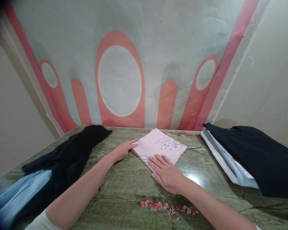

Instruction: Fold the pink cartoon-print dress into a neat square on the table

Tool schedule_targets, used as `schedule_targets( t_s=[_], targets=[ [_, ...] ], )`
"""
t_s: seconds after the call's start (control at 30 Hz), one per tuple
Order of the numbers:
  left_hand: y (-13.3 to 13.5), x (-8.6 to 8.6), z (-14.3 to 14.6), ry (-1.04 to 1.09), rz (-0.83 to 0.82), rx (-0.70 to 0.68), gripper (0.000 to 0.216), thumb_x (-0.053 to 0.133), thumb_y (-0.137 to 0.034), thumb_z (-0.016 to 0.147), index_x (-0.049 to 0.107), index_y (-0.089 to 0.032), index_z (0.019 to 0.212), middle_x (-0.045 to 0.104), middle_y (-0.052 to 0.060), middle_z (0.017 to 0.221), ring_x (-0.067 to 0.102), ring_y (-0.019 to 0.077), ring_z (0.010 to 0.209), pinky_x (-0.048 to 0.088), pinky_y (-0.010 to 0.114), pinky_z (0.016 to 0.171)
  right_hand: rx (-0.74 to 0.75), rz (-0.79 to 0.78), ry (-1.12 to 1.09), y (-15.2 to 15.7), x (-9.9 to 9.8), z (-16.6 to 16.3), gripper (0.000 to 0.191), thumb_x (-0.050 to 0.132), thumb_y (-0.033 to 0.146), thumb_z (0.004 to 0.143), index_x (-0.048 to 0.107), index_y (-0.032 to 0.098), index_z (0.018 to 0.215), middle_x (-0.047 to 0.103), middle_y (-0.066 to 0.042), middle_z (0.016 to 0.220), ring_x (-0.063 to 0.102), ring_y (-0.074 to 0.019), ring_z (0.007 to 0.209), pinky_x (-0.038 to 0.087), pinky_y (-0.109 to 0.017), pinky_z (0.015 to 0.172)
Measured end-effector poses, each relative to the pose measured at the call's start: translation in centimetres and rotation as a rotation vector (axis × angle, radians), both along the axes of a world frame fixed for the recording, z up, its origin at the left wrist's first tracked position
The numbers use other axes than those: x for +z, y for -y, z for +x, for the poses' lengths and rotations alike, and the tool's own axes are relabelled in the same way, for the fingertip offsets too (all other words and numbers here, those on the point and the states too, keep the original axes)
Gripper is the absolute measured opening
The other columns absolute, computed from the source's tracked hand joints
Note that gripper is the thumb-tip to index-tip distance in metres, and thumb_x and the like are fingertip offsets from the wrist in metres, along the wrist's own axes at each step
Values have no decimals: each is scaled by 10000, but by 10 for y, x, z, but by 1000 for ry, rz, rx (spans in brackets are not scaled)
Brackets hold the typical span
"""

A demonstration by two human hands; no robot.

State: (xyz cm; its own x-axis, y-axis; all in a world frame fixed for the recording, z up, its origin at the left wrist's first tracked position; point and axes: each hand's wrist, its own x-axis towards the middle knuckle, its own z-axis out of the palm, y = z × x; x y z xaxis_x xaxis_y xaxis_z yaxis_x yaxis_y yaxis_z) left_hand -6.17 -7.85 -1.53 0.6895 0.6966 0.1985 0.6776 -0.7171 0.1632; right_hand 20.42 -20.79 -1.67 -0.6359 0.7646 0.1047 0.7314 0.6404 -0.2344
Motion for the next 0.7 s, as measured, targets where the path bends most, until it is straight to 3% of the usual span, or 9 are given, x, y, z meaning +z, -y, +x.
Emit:
schedule_targets(
  t_s=[0.1,0.17,0.27,0.37,0.5,0.7],
  targets=[
    [10,11,7,-26,128,-29,415,435,-67,789,603,-225,1134,339,12,1416,268,183,1315,199,383,1090,3,-3,22,1,2,0,512,245,449,928,227,285,1413,235,-2,1467,164,-237,1350,124,-459,1096],
    [21,16,20,-34,188,-53,354,413,-148,855,586,-233,1151,342,14,1416,216,187,1334,129,415,1101,4,-2,32,1,3,-1,541,248,485,920,219,272,1416,221,-21,1471,151,-251,1352,123,-470,1092],
    [42,15,43,-68,164,-82,413,329,-309,927,393,-248,1331,294,33,1440,190,192,1342,103,436,1096,8,-5,58,3,5,-2,598,246,541,901,191,255,1423,198,-42,1477,132,-270,1353,111,-492,1087],
    [57,5,56,-122,64,-88,483,203,-454,943,276,-274,1385,213,28,1470,158,210,1351,122,445,1084,-3,-15,79,5,7,-4,628,230,567,892,189,238,1425,208,-51,1474,129,-275,1353,99,-500,1087],
    [59,-8,58,-136,25,8,561,127,-517,929,243,-235,1400,170,44,1481,121,222,1358,121,428,1084,-19,-24,78,6,9,-6,636,223,572,890,168,239,1428,206,-50,1474,125,-277,1353,90,-506,1085],
    [48,-17,52,-152,50,229,648,204,-502,912,253,-66,1389,219,139,1455,156,245,1349,121,389,1092,-32,-41,70,7,11,-10,628,225,579,886,146,271,1428,176,-38,1482,112,-289,1354,92,-523,1076]
  ],
)
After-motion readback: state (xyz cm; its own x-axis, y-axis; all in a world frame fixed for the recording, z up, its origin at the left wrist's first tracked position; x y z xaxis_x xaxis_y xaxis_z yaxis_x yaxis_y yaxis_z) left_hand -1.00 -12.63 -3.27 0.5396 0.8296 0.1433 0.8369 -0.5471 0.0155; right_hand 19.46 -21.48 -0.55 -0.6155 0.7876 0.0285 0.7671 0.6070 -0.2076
